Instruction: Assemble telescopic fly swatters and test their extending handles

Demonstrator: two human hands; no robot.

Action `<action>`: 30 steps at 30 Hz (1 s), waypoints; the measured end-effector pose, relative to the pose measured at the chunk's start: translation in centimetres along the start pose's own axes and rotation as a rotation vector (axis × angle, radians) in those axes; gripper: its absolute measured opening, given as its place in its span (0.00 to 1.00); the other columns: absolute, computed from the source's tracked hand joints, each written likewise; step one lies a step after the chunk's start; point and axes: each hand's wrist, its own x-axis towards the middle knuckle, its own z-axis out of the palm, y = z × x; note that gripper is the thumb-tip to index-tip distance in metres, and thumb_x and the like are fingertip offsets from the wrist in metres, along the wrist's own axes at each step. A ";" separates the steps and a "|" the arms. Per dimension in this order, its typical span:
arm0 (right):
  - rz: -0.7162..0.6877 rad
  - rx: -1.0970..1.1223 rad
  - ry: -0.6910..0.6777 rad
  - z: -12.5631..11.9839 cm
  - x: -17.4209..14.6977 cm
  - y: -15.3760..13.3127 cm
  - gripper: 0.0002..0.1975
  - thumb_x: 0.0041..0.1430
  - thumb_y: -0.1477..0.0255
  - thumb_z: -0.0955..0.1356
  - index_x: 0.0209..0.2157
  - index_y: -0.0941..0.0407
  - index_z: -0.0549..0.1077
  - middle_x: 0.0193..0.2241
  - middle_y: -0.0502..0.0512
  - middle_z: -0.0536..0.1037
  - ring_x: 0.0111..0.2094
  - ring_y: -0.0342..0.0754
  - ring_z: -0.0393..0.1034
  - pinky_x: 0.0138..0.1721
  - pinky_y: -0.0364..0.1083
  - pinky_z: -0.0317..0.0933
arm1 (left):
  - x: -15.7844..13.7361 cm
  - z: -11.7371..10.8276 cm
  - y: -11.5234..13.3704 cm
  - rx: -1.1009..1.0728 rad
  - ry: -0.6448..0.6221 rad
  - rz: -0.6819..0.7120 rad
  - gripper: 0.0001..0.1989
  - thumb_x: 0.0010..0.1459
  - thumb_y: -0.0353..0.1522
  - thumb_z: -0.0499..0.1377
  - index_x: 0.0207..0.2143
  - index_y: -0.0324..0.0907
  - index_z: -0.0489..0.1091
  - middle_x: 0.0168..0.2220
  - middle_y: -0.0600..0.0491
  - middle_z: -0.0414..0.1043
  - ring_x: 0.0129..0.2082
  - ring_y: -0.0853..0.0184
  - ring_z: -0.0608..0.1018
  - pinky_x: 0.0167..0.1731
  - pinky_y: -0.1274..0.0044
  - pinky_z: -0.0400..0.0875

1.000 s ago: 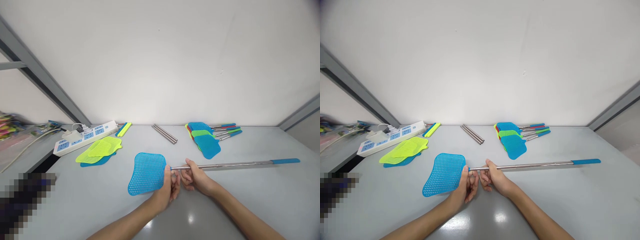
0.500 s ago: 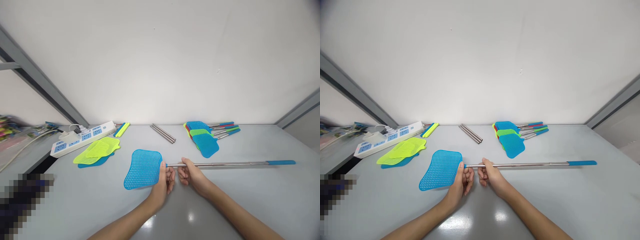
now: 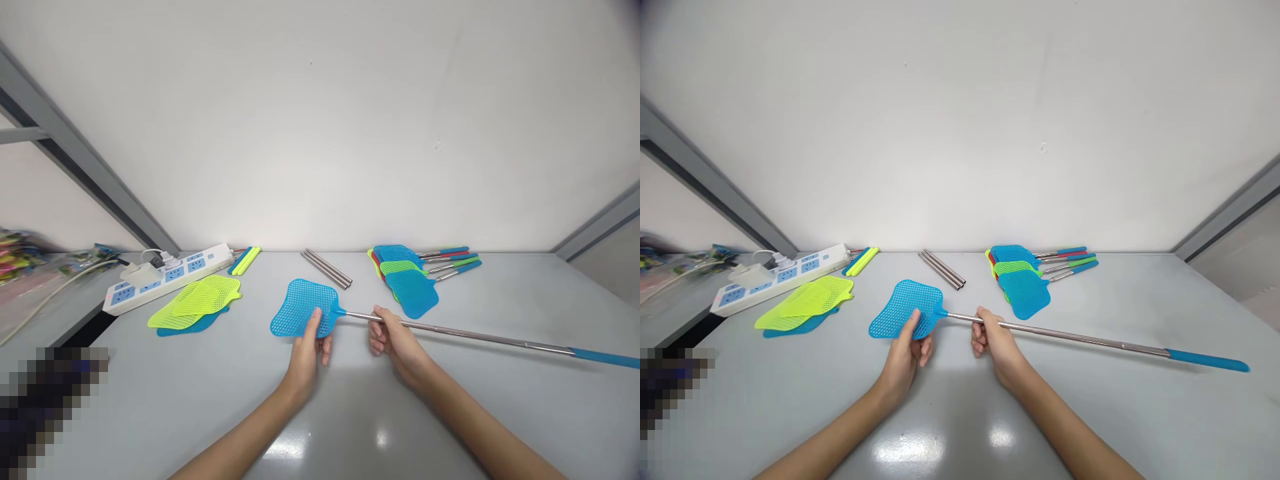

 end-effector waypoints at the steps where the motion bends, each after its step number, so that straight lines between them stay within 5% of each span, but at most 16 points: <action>1: -0.011 0.033 0.004 -0.2 0.1 -0.2 0.20 0.52 0.62 0.59 0.13 0.57 0.55 0.11 0.43 0.52 0.13 0.37 0.49 0.17 0.40 0.47 | 0.4 -0.2 0.3 -0.058 0.043 0.012 0.19 0.52 0.44 0.49 0.17 0.40 0.56 0.12 0.60 0.57 0.11 0.76 0.59 0.13 0.82 0.54; 4: -0.038 0.098 0.024 -0.6 0.1 -0.7 0.19 0.51 0.62 0.59 0.13 0.57 0.55 0.12 0.44 0.53 0.13 0.38 0.50 0.18 0.41 0.48 | 1.6 -1.2 2.0 -0.195 0.082 0.041 0.15 0.51 0.43 0.49 0.22 0.40 0.59 0.16 0.58 0.62 0.12 0.75 0.63 0.13 0.81 0.58; 11: -0.029 0.079 0.028 -0.8 -0.1 -1.4 0.19 0.51 0.64 0.60 0.12 0.57 0.56 0.12 0.46 0.54 0.14 0.39 0.50 0.19 0.42 0.48 | 2.8 -3.8 5.8 -0.132 -0.025 -0.238 0.14 0.49 0.39 0.55 0.34 0.38 0.66 0.27 0.53 0.70 0.21 0.69 0.73 0.20 0.78 0.68; 19: -0.120 -0.068 -0.009 -1.2 0.0 -2.1 0.19 0.52 0.65 0.60 0.12 0.57 0.60 0.12 0.48 0.59 0.15 0.40 0.53 0.21 0.43 0.50 | 2.4 -4.1 6.0 -0.100 -0.279 -0.390 0.09 0.47 0.29 0.58 0.34 0.38 0.68 0.34 0.47 0.73 0.33 0.62 0.75 0.35 0.71 0.69; 30: -0.094 -0.085 -0.110 -0.9 0.2 -1.1 0.19 0.52 0.65 0.58 0.13 0.59 0.64 0.12 0.50 0.60 0.15 0.41 0.54 0.19 0.42 0.50 | 1.2 -2.9 5.7 -0.049 -0.211 -0.418 0.18 0.46 0.34 0.60 0.40 0.37 0.67 0.37 0.45 0.73 0.35 0.60 0.76 0.37 0.71 0.70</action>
